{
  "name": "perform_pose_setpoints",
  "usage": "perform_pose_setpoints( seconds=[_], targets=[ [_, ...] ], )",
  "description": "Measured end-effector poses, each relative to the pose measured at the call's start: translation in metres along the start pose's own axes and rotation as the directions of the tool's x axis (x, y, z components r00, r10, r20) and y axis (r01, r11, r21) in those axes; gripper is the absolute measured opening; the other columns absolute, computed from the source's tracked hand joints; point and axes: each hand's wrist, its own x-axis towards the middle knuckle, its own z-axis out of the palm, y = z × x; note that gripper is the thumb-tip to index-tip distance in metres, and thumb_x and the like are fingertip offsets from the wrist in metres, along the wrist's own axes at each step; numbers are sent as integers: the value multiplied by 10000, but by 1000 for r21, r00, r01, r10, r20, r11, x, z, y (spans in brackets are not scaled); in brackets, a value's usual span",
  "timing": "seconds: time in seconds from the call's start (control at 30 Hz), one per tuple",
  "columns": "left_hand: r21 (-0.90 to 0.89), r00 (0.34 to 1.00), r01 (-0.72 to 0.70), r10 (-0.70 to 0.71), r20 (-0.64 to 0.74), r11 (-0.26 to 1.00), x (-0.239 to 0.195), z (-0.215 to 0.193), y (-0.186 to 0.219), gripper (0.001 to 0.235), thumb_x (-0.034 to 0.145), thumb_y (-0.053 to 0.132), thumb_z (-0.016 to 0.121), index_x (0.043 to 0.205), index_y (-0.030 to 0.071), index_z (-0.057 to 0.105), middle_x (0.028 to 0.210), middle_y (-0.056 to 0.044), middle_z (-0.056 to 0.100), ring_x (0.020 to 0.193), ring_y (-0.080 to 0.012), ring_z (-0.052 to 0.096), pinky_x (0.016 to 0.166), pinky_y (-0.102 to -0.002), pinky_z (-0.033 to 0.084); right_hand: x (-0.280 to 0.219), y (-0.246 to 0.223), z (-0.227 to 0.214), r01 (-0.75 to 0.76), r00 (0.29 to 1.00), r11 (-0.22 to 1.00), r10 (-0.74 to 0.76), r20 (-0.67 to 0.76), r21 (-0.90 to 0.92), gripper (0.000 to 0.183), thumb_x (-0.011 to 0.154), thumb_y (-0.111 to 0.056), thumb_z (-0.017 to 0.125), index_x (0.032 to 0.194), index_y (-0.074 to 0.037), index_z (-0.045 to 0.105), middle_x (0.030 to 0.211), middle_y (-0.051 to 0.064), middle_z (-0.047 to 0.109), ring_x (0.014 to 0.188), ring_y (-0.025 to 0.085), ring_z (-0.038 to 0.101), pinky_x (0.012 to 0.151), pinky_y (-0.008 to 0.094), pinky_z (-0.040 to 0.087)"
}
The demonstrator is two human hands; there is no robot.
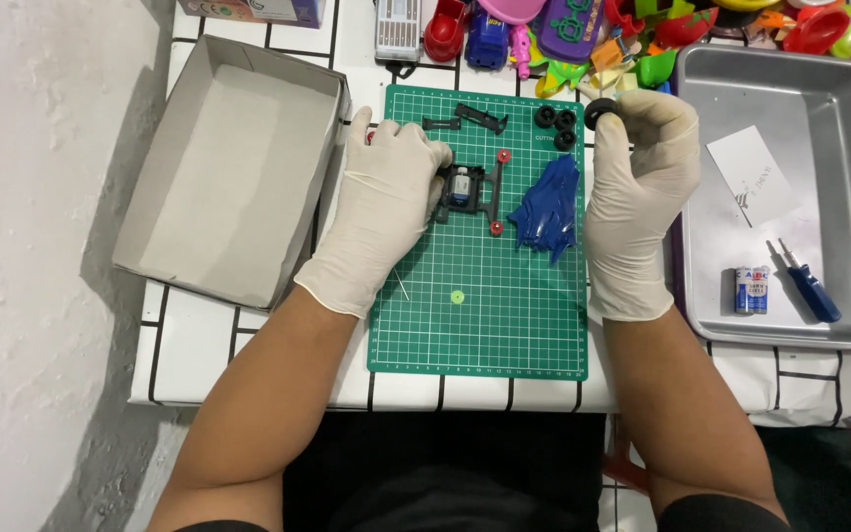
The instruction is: Assembling a mini 4WD toy car by mounting bumpers and other components onto the chassis on a cutting mat.
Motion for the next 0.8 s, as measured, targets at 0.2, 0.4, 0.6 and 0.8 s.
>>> perform_pose_setpoints(
  seconds=[0.2, 0.4, 0.6, 0.8],
  targets=[
    [-59, 1000, 13, -13, 0, 998, -2, -4, 0, 159, 923, 306, 671, 1052, 235, 734, 861, -64, 665, 825, -313, 617, 1001, -508, 375, 4, 9, -7, -145, 985, 976, 126, 119, 165, 237, 1047, 53, 622, 1261, -47, 606, 1221, 100, 650, 1141, 189, 623, 1006, 302, 553],
    [-54, 1000, 1, 1, 24, 999, -3, -11, 0, 82, 875, 325, 712, 920, 257, 724, 822, -54, 674, 791, -310, 630, 884, -463, 404, -2, -63, -11, -513, 773, 853, 507, 380, -96, 215, 954, 49, 653, 1108, -101, 668, 1070, 52, 697, 972, 122, 647, 897, 228, 582],
    [-150, 1000, 17, -16, 11, 989, -7, 3, 2, 213, 857, 282, 761, 1023, 174, 682, 856, -31, 605, 949, -246, 638, 1048, -514, 349, -56, -52, -30, 29, 799, 915, 220, 559, -402, 294, 823, 39, 791, 1042, -154, 757, 937, 9, 735, 939, 240, 687, 917, 385, 502],
    [-145, 993, -78, 65, -98, 986, -7, 15, 9, 298, 899, 207, 747, 1183, 161, 668, 1048, -63, 567, 1173, -290, 544, 1131, -583, 256, -82, -20, -31, 401, 756, 816, -38, 653, -417, 312, 828, -44, 803, 1087, -177, 689, 1078, 17, 624, 1058, 275, 586, 940, 446, 451]
  ],
)
